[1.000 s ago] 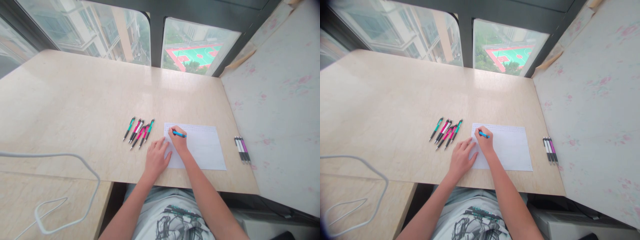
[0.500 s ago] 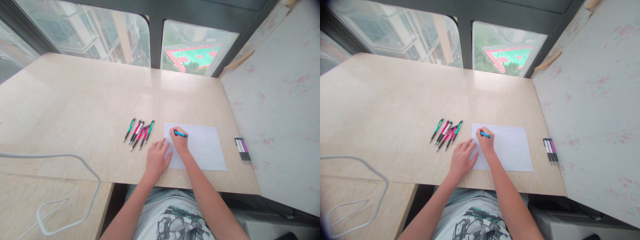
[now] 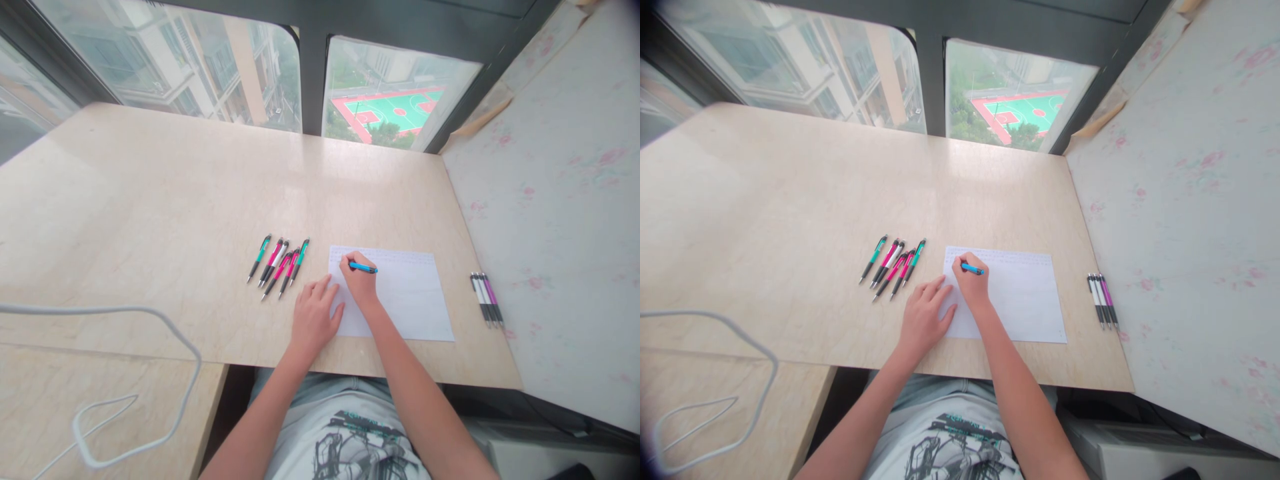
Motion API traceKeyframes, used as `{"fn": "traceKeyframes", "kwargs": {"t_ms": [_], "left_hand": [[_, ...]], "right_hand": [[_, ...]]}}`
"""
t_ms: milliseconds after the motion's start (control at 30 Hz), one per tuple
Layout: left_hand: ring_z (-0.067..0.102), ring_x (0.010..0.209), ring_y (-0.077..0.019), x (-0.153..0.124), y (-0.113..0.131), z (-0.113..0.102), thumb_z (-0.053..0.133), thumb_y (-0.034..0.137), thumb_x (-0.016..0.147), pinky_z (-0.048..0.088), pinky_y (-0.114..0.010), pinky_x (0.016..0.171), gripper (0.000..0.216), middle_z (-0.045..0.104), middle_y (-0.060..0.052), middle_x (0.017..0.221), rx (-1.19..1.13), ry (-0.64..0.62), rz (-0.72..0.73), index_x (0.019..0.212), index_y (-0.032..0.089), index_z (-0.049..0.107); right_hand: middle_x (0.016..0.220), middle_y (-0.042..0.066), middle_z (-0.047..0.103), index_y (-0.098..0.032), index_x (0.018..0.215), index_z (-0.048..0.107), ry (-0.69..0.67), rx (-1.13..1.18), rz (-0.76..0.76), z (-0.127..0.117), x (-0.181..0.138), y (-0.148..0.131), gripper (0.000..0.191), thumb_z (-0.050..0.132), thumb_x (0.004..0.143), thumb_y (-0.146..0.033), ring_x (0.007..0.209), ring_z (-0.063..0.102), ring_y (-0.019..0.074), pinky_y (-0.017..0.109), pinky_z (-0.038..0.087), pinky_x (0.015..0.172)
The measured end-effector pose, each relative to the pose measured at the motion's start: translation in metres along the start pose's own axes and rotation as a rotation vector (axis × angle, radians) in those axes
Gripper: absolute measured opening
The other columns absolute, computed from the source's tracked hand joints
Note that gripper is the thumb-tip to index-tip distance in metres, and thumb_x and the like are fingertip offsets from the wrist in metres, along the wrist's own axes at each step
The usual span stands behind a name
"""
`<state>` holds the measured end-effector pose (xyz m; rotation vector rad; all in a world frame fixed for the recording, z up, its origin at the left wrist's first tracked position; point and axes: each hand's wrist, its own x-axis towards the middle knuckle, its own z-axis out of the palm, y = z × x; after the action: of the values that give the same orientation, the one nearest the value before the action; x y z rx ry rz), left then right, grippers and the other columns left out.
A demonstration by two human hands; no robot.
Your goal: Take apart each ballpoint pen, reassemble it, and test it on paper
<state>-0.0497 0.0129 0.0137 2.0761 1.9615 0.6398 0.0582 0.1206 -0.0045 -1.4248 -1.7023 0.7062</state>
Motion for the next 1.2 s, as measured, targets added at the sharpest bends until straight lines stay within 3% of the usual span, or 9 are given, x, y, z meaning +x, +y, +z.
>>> {"fn": "traceKeyframes", "kwargs": {"t_ms": [200, 400, 567, 633, 833, 900, 1000, 1200], "left_hand": [[0.050, 0.115, -0.0303, -0.001, 0.000, 0.001, 0.054, 0.032, 0.090, 0.044, -0.048, 0.097, 0.032, 0.054, -0.008, 0.139, 0.008, 0.002, -0.003, 0.121, 0.023, 0.059], [0.051, 0.114, -0.0300, -0.001, 0.000, 0.000, 0.056, 0.032, 0.089, 0.045, -0.047, 0.097, 0.033, 0.054, -0.009, 0.139, 0.012, 0.015, 0.003, 0.120, 0.023, 0.060], [0.052, 0.113, -0.0303, 0.000, 0.001, 0.000, 0.056, 0.031, 0.089, 0.044, -0.047, 0.098, 0.033, 0.055, -0.009, 0.139, 0.018, 0.028, 0.008, 0.120, 0.022, 0.060], [0.053, 0.113, -0.0304, 0.001, 0.000, 0.001, 0.057, 0.030, 0.088, 0.044, -0.048, 0.099, 0.034, 0.055, -0.009, 0.138, 0.013, 0.041, 0.008, 0.121, 0.022, 0.059], [0.052, 0.124, -0.0283, 0.001, -0.007, 0.004, 0.055, 0.029, 0.090, 0.043, -0.046, 0.104, 0.043, 0.054, -0.013, 0.138, -0.097, 0.170, 0.000, 0.131, 0.020, 0.050], [0.054, 0.123, -0.0271, 0.000, -0.007, 0.005, 0.053, 0.027, 0.090, 0.044, -0.045, 0.103, 0.039, 0.056, -0.012, 0.136, -0.130, 0.189, 0.011, 0.128, 0.021, 0.052], [0.056, 0.119, -0.0267, 0.000, 0.002, 0.008, 0.052, 0.025, 0.090, 0.045, -0.045, 0.102, 0.035, 0.060, -0.011, 0.131, -0.136, 0.205, 0.038, 0.125, 0.022, 0.055], [0.056, 0.114, -0.0286, -0.001, 0.024, 0.015, 0.051, 0.024, 0.091, 0.043, -0.047, 0.097, 0.033, 0.060, -0.011, 0.133, -0.034, 0.123, 0.087, 0.124, 0.022, 0.056]], "right_hand": [[0.059, -0.003, 0.055, -0.020, 0.068, 0.055, 0.046, 0.131, 0.077, -0.004, 0.002, 0.006, 0.023, 0.052, 0.085, -0.034, 0.054, 0.047, 0.0123, 0.026, 0.038, 0.057], [0.066, -0.001, 0.056, -0.020, 0.082, 0.064, 0.072, 0.624, 0.309, -0.017, 0.005, 0.006, 0.030, 0.056, 0.087, -0.049, 0.062, 0.052, 0.0127, 0.026, 0.041, 0.059], [0.078, 0.001, 0.061, -0.022, 0.093, 0.071, -0.032, 0.935, 0.389, -0.048, -0.018, 0.001, 0.026, 0.068, 0.081, -0.044, 0.074, 0.056, 0.0135, 0.026, 0.044, 0.063], [0.079, 0.002, 0.062, -0.022, 0.092, 0.073, -0.052, 0.967, 0.418, -0.065, -0.030, 0.004, 0.024, 0.071, 0.079, -0.042, 0.073, 0.055, 0.0134, 0.027, 0.045, 0.064], [0.091, 0.005, 0.068, -0.020, 0.081, 0.073, 0.078, 0.970, 0.512, -0.116, -0.053, 0.023, 0.026, 0.073, 0.077, -0.045, 0.072, 0.057, 0.0129, 0.029, 0.048, 0.064], [0.096, 0.005, 0.068, -0.021, 0.093, 0.072, 0.064, 0.953, 0.529, -0.129, -0.058, 0.028, 0.027, 0.074, 0.077, -0.043, 0.077, 0.060, 0.0142, 0.029, 0.050, 0.067], [0.093, 0.003, 0.068, -0.024, 0.115, 0.065, 0.037, 0.926, 0.543, -0.139, -0.065, 0.032, 0.044, 0.075, 0.075, -0.039, 0.081, 0.063, 0.0159, 0.030, 0.052, 0.070], [0.099, 0.004, 0.072, -0.030, 0.143, 0.034, 0.069, 0.908, 0.547, -0.142, -0.077, 0.033, 0.082, 0.077, 0.073, -0.032, 0.093, 0.068, 0.0205, 0.031, 0.054, 0.073]]}}
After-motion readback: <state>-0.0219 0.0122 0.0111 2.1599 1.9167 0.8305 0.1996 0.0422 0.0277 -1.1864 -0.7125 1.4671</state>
